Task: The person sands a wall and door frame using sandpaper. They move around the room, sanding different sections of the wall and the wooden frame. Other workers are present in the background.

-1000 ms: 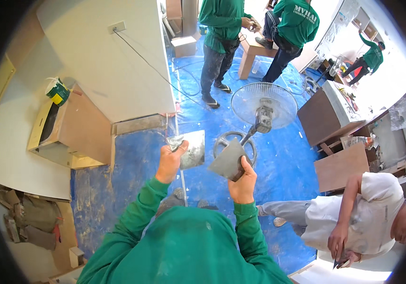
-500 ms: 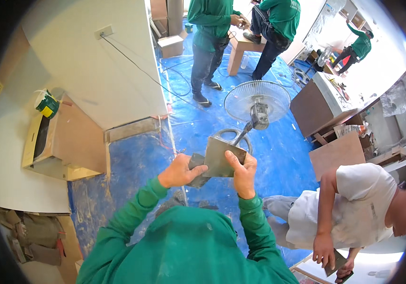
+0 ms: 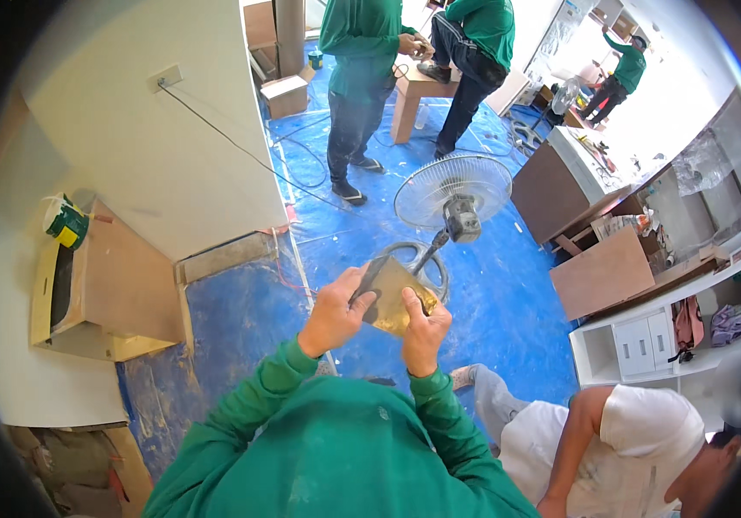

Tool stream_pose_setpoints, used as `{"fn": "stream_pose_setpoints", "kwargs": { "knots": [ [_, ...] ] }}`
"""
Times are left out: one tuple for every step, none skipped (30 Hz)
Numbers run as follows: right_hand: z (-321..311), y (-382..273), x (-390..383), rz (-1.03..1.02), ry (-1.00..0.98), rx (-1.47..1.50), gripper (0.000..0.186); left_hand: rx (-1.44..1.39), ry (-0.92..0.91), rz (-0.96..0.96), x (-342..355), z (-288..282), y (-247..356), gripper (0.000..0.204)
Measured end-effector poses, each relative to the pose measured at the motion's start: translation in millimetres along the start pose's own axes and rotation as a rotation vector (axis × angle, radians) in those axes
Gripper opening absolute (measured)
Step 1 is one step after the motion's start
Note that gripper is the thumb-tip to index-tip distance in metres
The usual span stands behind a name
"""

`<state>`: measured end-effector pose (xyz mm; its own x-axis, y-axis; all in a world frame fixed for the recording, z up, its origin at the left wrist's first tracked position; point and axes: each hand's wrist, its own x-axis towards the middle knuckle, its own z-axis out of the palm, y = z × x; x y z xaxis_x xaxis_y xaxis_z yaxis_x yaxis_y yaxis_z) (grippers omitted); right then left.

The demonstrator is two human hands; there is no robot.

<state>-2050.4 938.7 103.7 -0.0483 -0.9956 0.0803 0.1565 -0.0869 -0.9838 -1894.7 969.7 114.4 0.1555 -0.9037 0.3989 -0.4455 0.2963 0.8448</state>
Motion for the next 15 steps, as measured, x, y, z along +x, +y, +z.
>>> {"fn": "stream_pose_setpoints", "kwargs": {
  "knots": [
    [3.1,-1.6,3.1,-0.023,0.004,0.010,0.019,-0.098,-0.072,-0.102,2.5,-5.6,0.9,0.036],
    [6.6,-3.0,6.1,-0.049,0.005,0.015,0.018,-0.196,-0.140,-0.200,5.8,-12.2,0.9,0.036],
    [10.2,-4.5,8.5,-0.067,0.003,0.000,0.018,-0.322,-0.189,-0.250,9.5,-18.3,0.1,0.036],
    [13.9,-5.7,10.7,-0.086,0.000,-0.019,0.018,-0.257,-0.208,-0.254,10.8,-21.9,-0.6,0.035],
    [17.3,-7.5,12.9,-0.105,0.001,-0.032,0.019,-0.214,-0.216,-0.213,11.7,-25.0,-1.4,0.034],
    [20.4,-10.1,14.3,-0.126,-0.011,-0.065,0.018,-0.168,-0.233,-0.173,14.3,-30.1,-3.6,0.034],
    [22.5,-12.8,15.5,-0.142,-0.021,-0.102,0.018,-0.163,-0.281,-0.152,16.9,-34.4,-6.8,0.033],
    [23.2,-15.6,17.3,-0.135,-0.027,-0.158,0.018,-0.165,-0.325,-0.132,20.0,-37.0,-10.4,0.031],
    [23.3,-18.2,19.0,-0.194,-0.070,-0.202,0.021,-0.174,-0.372,-0.133,23.5,-39.9,-14.7,0.030],
    [22.6,-20.6,21.6,-0.229,-0.105,-0.256,0.023,-0.174,-0.406,-0.080,26.6,-42.8,-18.9,0.030],
    [22.0,-22.2,24.3,-0.231,-0.144,-0.325,0.025,-0.179,-0.446,-0.048,30.3,-46.0,-23.4,0.030],
    [20.4,-23.4,27.4,-0.256,-0.218,-0.366,0.025,-0.191,-0.488,-0.010,34.6,-50.1,-28.0,0.030],
    [18.0,-24.0,31.2,-0.247,-0.293,-0.423,0.025,-0.177,-0.573,-0.043,39.6,-56.0,-33.1,0.030],
    [16.2,-23.2,34.3,-0.258,-0.345,-0.466,0.025,-0.171,-0.661,-0.071,44.5,-63.0,-38.3,0.031],
    [15.3,-20.8,36.8,-0.173,-0.291,-0.328,0.025,-0.160,-0.745,-0.070,48.0,-69.5,-42.7,0.032]
  ]
}}
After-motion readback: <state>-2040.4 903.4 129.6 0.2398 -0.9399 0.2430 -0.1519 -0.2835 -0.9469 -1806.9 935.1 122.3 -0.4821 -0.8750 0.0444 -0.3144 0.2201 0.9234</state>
